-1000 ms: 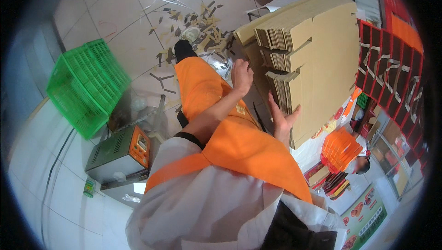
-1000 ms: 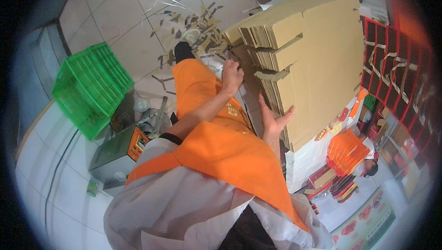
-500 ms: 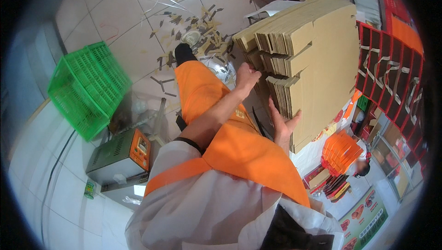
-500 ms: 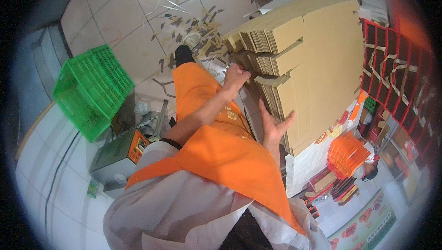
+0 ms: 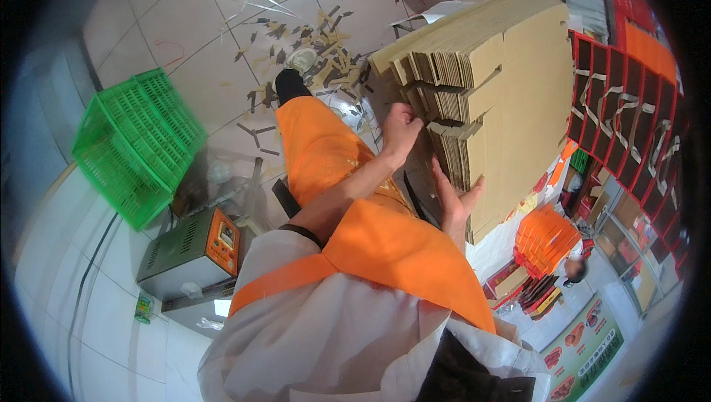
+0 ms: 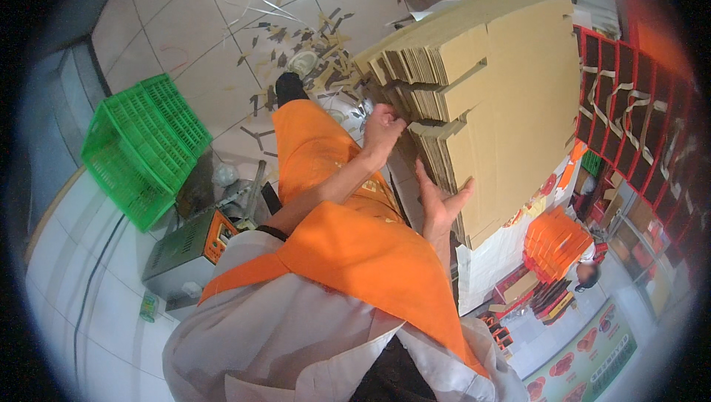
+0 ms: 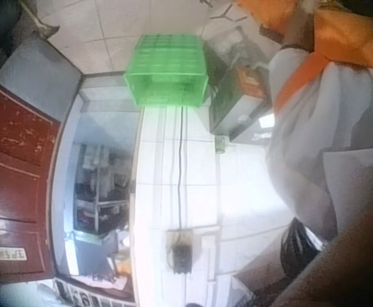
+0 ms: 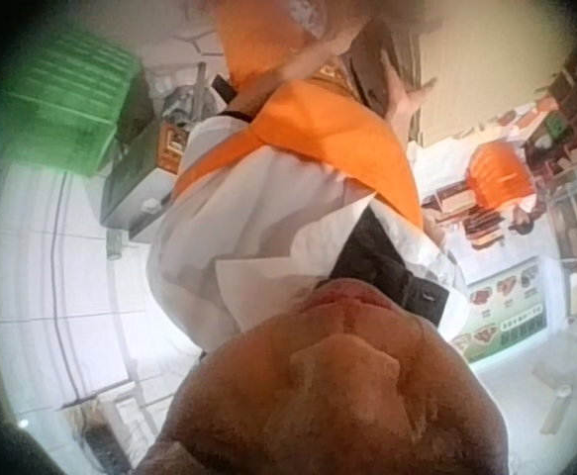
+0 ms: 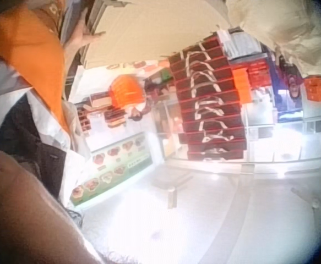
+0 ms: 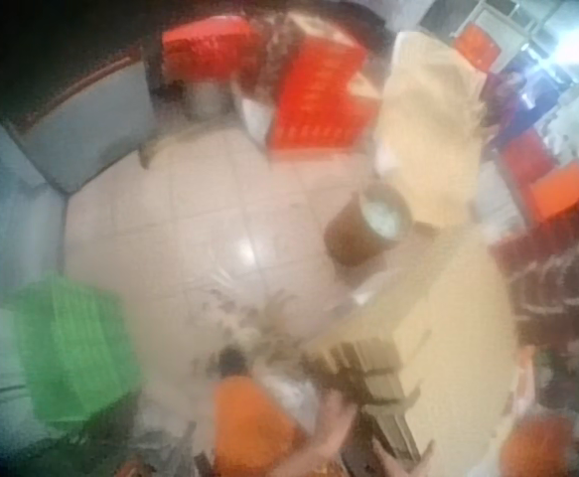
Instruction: The person assembles flat cardboard boxes by folding the side flaps and locking the tabs into place. They handle multiple boxes one at a time, folding and locking them, then stacking the finished boxes.
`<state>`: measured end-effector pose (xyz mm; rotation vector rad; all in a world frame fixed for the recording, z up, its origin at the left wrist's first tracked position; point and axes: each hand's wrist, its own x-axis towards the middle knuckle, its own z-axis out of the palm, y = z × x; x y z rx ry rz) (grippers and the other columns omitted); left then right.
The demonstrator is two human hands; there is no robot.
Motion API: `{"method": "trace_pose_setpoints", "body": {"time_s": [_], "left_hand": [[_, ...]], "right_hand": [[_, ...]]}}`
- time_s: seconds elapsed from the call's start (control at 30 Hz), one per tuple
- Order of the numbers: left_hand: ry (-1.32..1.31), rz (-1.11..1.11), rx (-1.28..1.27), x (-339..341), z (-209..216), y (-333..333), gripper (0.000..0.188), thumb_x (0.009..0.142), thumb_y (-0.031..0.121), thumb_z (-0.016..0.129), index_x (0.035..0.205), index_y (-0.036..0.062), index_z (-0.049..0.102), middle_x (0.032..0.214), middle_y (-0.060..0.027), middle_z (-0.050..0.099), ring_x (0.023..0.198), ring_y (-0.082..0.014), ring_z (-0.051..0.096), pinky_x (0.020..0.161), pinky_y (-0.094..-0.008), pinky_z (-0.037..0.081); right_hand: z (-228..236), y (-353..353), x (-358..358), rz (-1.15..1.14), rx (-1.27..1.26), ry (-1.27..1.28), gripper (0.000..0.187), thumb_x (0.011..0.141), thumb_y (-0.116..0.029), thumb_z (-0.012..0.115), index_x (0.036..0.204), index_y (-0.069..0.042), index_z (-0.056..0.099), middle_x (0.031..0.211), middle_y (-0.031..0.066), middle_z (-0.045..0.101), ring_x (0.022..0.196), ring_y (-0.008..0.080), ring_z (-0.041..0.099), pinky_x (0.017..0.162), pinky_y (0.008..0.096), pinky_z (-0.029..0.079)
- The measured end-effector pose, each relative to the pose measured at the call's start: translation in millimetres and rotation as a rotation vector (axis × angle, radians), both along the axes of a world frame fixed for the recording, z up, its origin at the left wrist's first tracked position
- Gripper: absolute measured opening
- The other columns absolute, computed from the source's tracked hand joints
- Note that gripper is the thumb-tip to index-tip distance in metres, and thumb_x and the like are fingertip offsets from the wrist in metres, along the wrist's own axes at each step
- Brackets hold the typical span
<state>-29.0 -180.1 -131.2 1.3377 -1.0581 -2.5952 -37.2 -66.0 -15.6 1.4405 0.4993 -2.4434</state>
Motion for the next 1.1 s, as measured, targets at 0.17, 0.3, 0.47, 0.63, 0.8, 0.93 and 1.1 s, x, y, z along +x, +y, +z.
{"method": "trace_pose_setpoints", "body": {"time_s": [0.17, 0.3, 0.47, 0.63, 0.8, 0.93, 1.1], "left_hand": [[-0.114, 0.014, 0.373, -3, -19, -14, 0.018, 0.076, 0.006, 0.053, 0.093, -0.0006, 0.051, 0.085, -0.0065, 0.055, 0.072, -0.0154, 0.052, 0.064, -0.0284, 0.044], [0.061, -0.201, 0.223, -5, -31, -22, 0.01, 0.074, 0.005, 0.053, 0.081, -0.0012, 0.054, 0.08, -0.0114, 0.057, 0.073, -0.024, 0.054, 0.06, -0.032, 0.043], [0.139, -0.369, -1.289, -5, -27, -18, 0.006, 0.066, 0.003, 0.053, 0.065, -0.0014, 0.057, 0.07, -0.0173, 0.054, 0.075, -0.0337, 0.05, 0.065, -0.0404, 0.041], [0.156, -0.687, -1.158, 21, -36, -58, 0.014, 0.067, 0.003, 0.051, 0.08, 0.0005, 0.056, 0.079, -0.0169, 0.054, 0.077, -0.0339, 0.049, 0.067, -0.0392, 0.041], [-0.205, -0.563, -1.624, 86, -18, -94, 0.033, 0.073, 0.013, 0.055, 0.101, -0.0032, 0.05, 0.1, -0.0219, 0.052, 0.092, -0.0363, 0.05, 0.076, -0.0374, 0.042], [0.137, -0.383, -0.514, 32, 1, -48, 0.038, 0.079, 0.013, 0.05, 0.112, -0.006, 0.044, 0.108, -0.0181, 0.049, 0.094, -0.0244, 0.05, 0.078, -0.0308, 0.041], [0.332, -0.32, 0.322, -30, -1, -13, 0.018, 0.083, 0.013, 0.049, 0.092, -0.0017, 0.055, 0.088, -0.0031, 0.055, 0.082, -0.0132, 0.05, 0.072, -0.0274, 0.04]], "right_hand": [[1, 2, 1, -0.069, -0.118, -0.036, 0.093, 0.065, -0.041, 0.067, 0.13, 0.003, 0.016, 0.131, 0.0213, 0.02, 0.123, 0.0343, 0.019, 0.104, 0.0481, 0.017], [7, -4, -2, -0.091, -0.032, -0.091, 0.092, 0.066, -0.041, 0.066, 0.13, 0.003, 0.016, 0.132, 0.0204, 0.02, 0.124, 0.0344, 0.018, 0.104, 0.0483, 0.017], [10, -9, -3, -0.098, -0.019, -0.082, 0.091, 0.067, -0.043, 0.064, 0.13, 0.003, 0.017, 0.133, 0.0208, 0.019, 0.124, 0.0351, 0.017, 0.104, 0.0491, 0.016], [5, -5, -3, -0.107, -0.01, -0.095, 0.091, 0.067, -0.042, 0.064, 0.13, 0.002, 0.017, 0.133, 0.0204, 0.02, 0.124, 0.0351, 0.018, 0.104, 0.0494, 0.016], [4, -4, -2, -0.112, 0.001, -0.062, 0.092, 0.065, -0.039, 0.067, 0.13, 0.003, 0.016, 0.132, 0.0196, 0.021, 0.124, 0.0343, 0.018, 0.104, 0.0488, 0.016], [13, -3, -1, -0.118, -0.052, -0.074, 0.094, 0.063, -0.038, 0.068, 0.129, 0.004, 0.016, 0.132, 0.0202, 0.02, 0.124, 0.034, 0.018, 0.105, 0.0483, 0.016], [16, -4, -1, -0.058, 0.034, -0.045, 0.094, 0.064, -0.04, 0.068, 0.129, 0.004, 0.015, 0.131, 0.0214, 0.021, 0.123, 0.0348, 0.018, 0.104, 0.0478, 0.017]]}}
